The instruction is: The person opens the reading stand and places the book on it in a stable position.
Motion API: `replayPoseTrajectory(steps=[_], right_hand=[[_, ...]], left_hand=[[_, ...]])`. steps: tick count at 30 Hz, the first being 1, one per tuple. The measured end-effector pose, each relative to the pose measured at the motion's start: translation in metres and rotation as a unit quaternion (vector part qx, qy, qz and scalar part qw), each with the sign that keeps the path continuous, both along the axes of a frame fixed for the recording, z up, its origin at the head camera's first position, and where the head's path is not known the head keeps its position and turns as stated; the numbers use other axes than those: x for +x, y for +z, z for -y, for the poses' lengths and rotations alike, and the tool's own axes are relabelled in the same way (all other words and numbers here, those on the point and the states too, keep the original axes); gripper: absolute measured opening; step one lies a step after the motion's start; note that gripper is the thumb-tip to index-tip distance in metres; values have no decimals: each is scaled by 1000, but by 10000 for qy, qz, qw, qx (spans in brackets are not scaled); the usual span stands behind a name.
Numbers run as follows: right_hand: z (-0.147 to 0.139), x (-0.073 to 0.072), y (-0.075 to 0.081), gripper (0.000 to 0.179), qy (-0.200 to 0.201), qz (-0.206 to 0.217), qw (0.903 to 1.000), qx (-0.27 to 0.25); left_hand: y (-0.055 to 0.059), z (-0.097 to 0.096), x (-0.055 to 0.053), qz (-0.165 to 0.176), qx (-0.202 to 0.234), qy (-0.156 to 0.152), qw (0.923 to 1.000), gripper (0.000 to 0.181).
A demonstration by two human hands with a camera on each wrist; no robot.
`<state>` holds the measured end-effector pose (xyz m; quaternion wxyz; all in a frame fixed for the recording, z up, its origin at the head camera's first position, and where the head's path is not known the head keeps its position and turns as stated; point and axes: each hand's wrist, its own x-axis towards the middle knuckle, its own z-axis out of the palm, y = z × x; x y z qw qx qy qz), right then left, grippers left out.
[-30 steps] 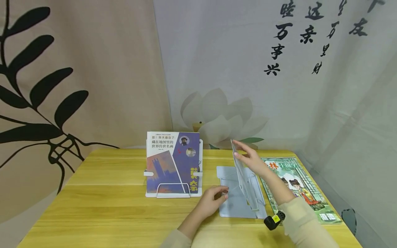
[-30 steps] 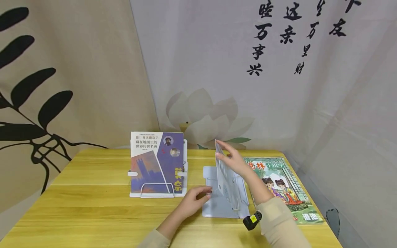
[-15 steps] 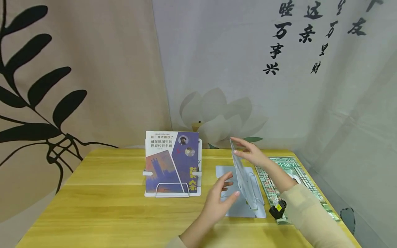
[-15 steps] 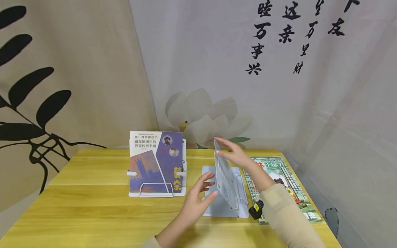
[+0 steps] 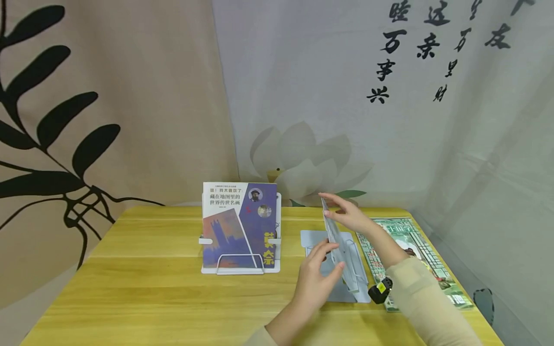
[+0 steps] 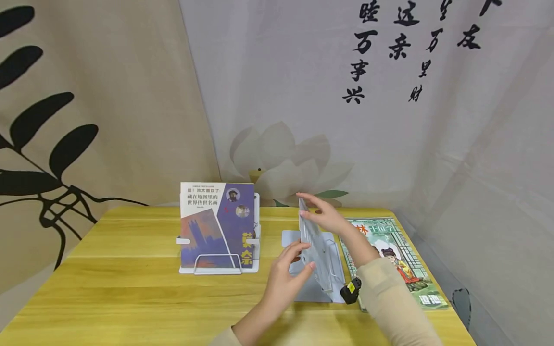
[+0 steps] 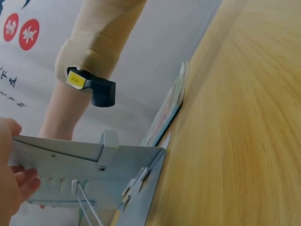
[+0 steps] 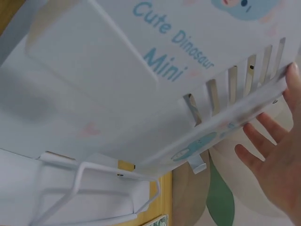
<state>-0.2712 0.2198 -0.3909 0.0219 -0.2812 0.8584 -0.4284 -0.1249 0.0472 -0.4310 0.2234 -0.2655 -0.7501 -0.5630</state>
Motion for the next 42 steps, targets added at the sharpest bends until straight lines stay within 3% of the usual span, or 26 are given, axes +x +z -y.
replayPoseTrajectory(steps=[4,12,19,24,29,36,42], right_hand=[[0,-1,1,56,-37,-121,9999,32],[-5,2,-3,70,-345,-406,9982,280],[-7,13,-5,76,-779,-569,9949,298],[-9,18,-10,77,-1273,-810,9880,333],[-10,24,-15,77,-1676,-900,9810,383],[-10,34,-16,77,-2076,-871,9734,425],[-13,41,-16,78,-2342,-888,9661,621]], left_hand=[[-2,3,-2,-243,-71,96,9996,42],[-3,20,-4,4,-141,257,9996,49],[-4,35,-7,-51,123,134,9998,48],[-4,43,-10,-274,258,246,9990,46],[-3,48,-13,-373,244,567,9974,44],[-1,54,-19,-482,310,740,9956,40],[0,57,-25,-586,84,833,9948,39]])
